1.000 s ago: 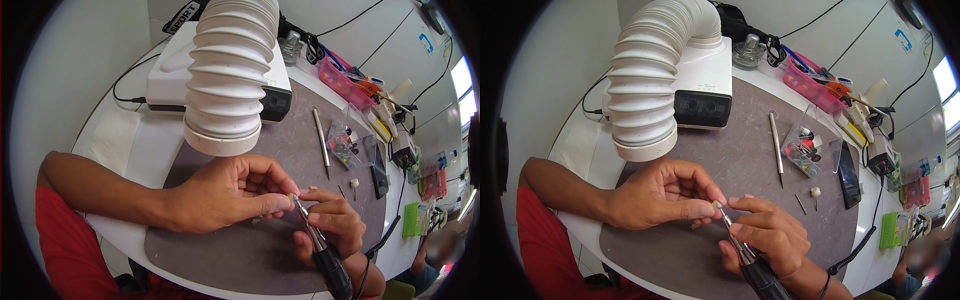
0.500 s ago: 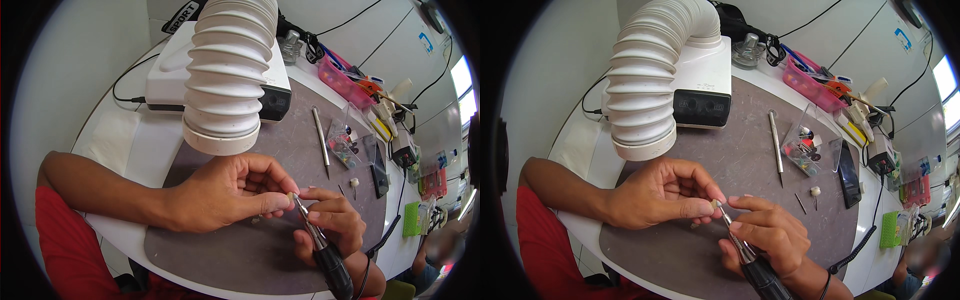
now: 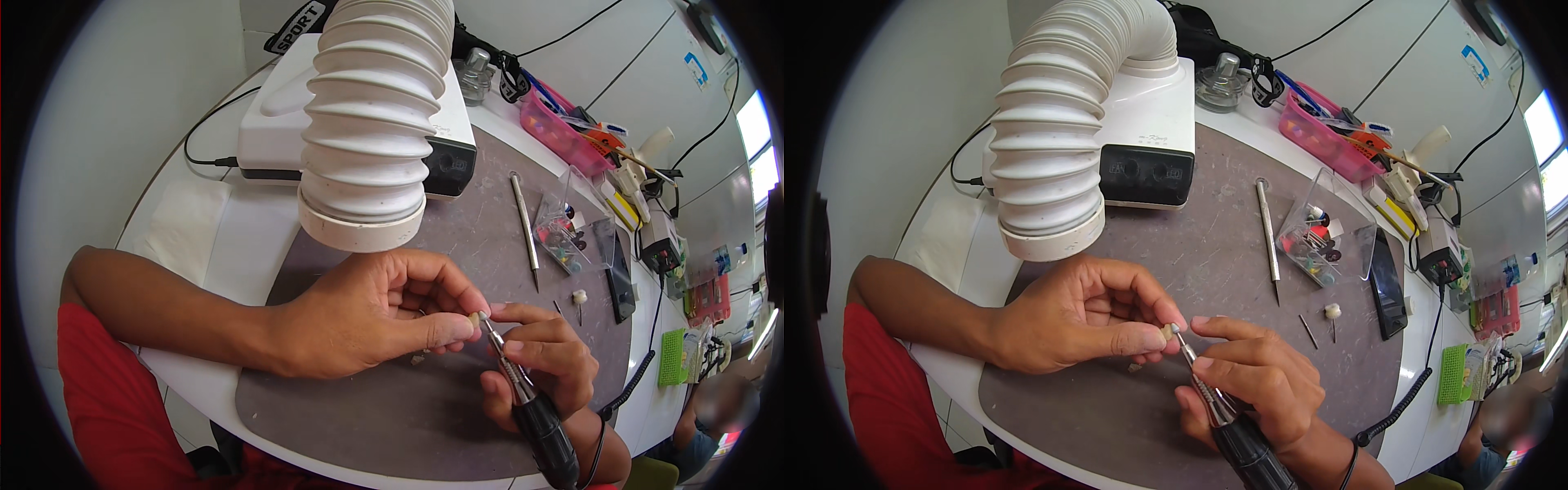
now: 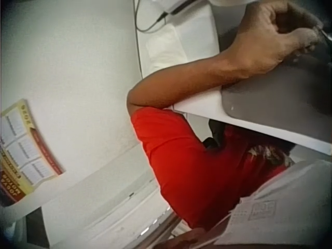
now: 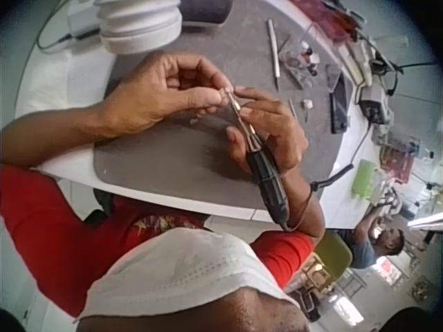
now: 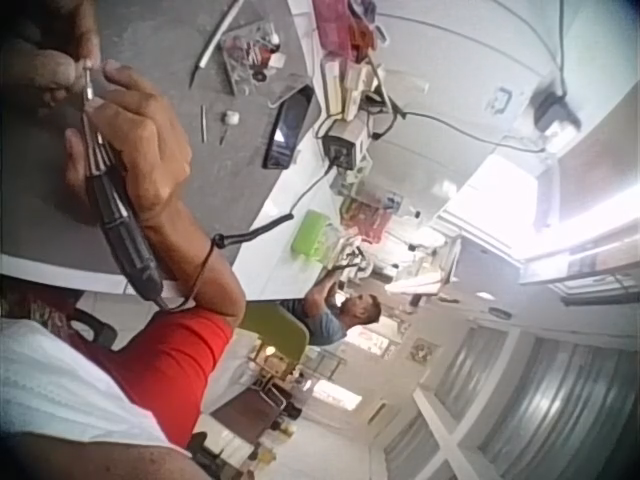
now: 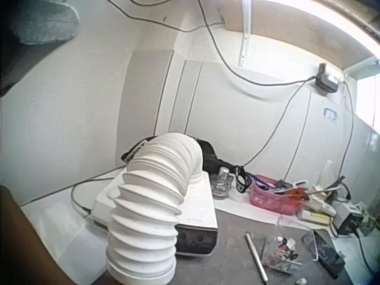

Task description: Polishing a dental crown using a rotary handpiece.

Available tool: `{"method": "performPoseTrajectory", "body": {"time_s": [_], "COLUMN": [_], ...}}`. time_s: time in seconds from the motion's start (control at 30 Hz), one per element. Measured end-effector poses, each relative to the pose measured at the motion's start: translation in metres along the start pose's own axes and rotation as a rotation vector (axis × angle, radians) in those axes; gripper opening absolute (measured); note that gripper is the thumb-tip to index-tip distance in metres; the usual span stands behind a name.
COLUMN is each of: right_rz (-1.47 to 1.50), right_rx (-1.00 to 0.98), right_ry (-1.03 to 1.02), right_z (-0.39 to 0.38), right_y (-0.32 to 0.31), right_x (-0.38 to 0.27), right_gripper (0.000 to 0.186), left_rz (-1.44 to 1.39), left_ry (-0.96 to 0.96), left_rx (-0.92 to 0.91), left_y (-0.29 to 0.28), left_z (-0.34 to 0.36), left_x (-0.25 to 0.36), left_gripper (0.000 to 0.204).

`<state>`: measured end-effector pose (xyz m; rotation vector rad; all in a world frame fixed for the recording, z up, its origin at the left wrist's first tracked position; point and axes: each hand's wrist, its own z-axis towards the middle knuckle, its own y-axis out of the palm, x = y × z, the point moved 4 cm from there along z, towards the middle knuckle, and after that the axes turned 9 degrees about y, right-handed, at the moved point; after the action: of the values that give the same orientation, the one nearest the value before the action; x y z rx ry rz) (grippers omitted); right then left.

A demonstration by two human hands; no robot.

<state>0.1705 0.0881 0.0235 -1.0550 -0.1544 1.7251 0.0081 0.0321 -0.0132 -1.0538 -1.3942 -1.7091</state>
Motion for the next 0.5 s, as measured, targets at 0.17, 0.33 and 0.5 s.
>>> {"method": "performPoseTrajectory", "body": {"time_s": [0.17,0.33,0.5], "right_rz": [-0.013,0.011,0.011], "right_rx": [-0.038,-0.023,0.005], "right_ry": [-0.003,-0.005,0.003], "right_z": [0.0001,-0.0005,-0.0008], "right_y": [0.0,-0.0009,-0.0006], "right_x": [-0.0031,-0.0016,0.0006], "right_gripper": [0.033,0.033,0.033], "left_rz": [-0.008,-0.014,-0.01], "left_ry": [0.005,0.013,-0.001], "left_rx": [-0.012,-0.027,-0.025], "left_y": [0.0,0.0,0.0008], "left_z": [0.0006,0.0005,0.0], "left_x": [-0.0003,-0.0007,0.0009], "left_gripper": [0.018,0.019,0.019]}}
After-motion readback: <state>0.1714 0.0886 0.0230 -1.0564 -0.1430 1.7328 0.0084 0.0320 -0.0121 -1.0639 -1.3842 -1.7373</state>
